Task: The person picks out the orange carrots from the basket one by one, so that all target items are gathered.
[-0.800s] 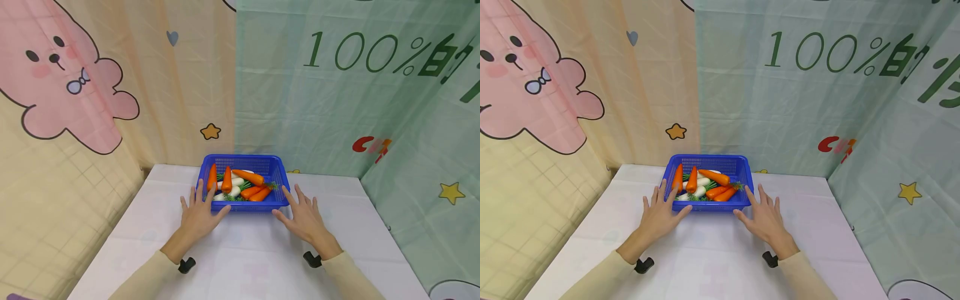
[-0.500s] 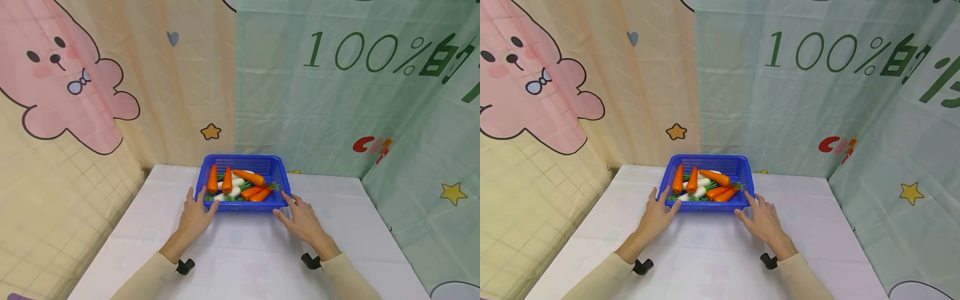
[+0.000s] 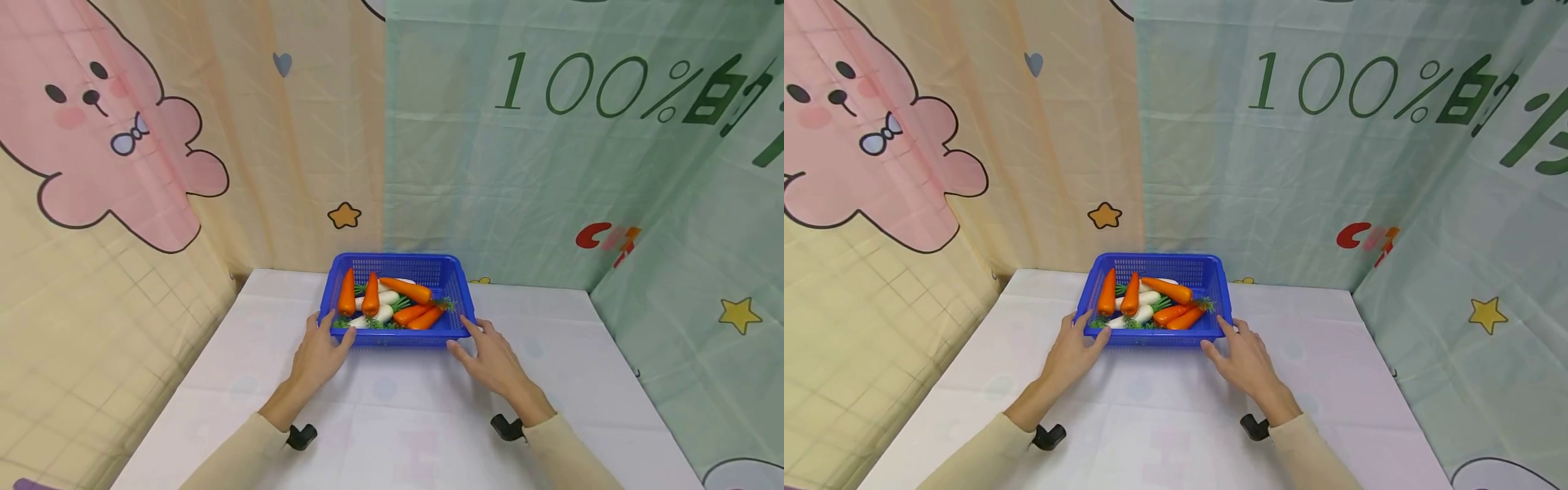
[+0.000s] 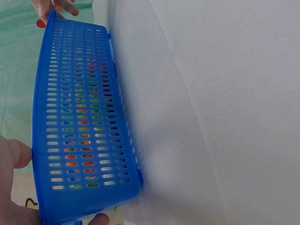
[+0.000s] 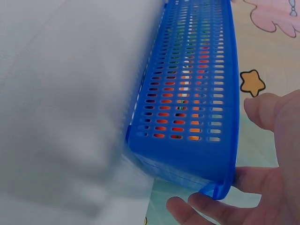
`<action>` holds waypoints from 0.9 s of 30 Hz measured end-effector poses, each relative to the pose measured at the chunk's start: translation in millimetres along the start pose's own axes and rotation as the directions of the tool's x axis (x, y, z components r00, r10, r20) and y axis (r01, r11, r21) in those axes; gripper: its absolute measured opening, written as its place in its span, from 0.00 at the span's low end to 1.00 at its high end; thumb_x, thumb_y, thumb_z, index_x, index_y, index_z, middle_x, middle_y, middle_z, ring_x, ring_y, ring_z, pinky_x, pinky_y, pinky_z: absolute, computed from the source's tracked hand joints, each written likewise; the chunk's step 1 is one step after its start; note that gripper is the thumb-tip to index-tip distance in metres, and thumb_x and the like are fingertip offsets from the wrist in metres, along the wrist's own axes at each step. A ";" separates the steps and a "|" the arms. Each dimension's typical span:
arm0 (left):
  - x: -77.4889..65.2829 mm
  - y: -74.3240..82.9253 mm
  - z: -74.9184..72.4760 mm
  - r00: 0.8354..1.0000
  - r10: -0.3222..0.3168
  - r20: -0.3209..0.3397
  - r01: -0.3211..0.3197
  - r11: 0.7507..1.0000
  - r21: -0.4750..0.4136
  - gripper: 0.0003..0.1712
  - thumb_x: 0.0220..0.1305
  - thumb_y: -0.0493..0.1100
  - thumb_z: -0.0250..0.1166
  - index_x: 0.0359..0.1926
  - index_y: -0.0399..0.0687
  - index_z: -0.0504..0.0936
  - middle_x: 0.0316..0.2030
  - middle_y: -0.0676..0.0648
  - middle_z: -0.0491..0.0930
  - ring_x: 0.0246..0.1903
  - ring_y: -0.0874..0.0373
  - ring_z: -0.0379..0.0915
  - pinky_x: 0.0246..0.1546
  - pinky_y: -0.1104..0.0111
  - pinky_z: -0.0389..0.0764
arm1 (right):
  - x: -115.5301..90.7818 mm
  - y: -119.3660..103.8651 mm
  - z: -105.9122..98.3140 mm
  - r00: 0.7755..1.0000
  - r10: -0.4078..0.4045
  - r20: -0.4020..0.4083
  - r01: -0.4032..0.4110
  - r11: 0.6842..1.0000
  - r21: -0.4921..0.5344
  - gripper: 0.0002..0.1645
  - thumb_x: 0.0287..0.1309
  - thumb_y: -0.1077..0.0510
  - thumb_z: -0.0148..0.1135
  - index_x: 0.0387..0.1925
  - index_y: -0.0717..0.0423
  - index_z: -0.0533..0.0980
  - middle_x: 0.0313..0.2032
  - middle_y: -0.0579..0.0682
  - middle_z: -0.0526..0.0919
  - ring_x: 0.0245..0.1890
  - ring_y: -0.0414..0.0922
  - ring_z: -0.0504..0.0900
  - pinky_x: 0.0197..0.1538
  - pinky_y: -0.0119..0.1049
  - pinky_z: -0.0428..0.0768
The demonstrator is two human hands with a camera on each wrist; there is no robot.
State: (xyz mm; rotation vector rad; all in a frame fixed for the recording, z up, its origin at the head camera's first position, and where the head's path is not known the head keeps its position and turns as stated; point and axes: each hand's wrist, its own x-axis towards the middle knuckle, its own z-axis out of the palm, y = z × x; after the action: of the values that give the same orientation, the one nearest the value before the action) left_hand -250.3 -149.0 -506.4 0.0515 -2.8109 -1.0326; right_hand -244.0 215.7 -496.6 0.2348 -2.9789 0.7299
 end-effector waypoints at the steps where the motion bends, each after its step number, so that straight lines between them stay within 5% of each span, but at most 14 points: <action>1: -0.4 -0.1 -0.1 1.000 -0.001 0.000 0.001 1.000 -0.002 0.50 0.85 0.64 0.64 0.89 0.34 0.66 0.88 0.24 0.57 0.63 0.26 0.88 0.60 0.32 0.92 | -0.3 -0.3 -0.4 1.000 -0.001 -0.002 0.001 1.000 0.003 0.48 0.85 0.36 0.66 0.90 0.57 0.67 0.83 0.74 0.72 0.75 0.75 0.81 0.77 0.76 0.81; 9: -2.7 -3.2 -1.8 1.000 -0.001 -0.026 -0.001 0.999 -0.054 0.49 0.84 0.61 0.67 0.90 0.34 0.66 0.88 0.23 0.58 0.72 0.22 0.82 0.68 0.31 0.89 | -6.1 -5.3 -2.6 0.999 -0.006 -0.032 0.007 1.000 0.031 0.40 0.87 0.42 0.67 0.86 0.58 0.74 0.77 0.73 0.78 0.73 0.71 0.84 0.76 0.71 0.85; 17: -9.2 -8.6 -5.4 0.998 0.024 -0.057 -0.029 0.995 -0.094 0.48 0.84 0.58 0.69 0.89 0.35 0.68 0.87 0.23 0.60 0.79 0.21 0.74 0.77 0.28 0.81 | -13.6 -6.0 -2.4 0.993 -0.034 -0.113 0.044 0.996 0.080 0.30 0.86 0.48 0.68 0.78 0.57 0.83 0.66 0.67 0.87 0.61 0.63 0.89 0.67 0.62 0.93; 27: -21.7 -12.2 -10.5 0.998 0.037 -0.047 -0.041 0.995 -0.093 0.49 0.85 0.59 0.70 0.90 0.36 0.66 0.84 0.22 0.63 0.70 0.26 0.81 0.71 0.34 0.88 | -22.6 -0.7 -0.6 0.983 -0.039 -0.177 0.062 0.990 0.127 0.20 0.85 0.53 0.70 0.69 0.55 0.90 0.53 0.58 0.90 0.51 0.57 0.89 0.53 0.44 0.91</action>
State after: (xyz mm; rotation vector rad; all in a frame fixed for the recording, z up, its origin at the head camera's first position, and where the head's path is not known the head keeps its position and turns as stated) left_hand -227.5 -163.2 -509.1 0.0097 -2.7083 -1.1381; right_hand -221.6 218.3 -498.0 0.2397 -2.7534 0.8938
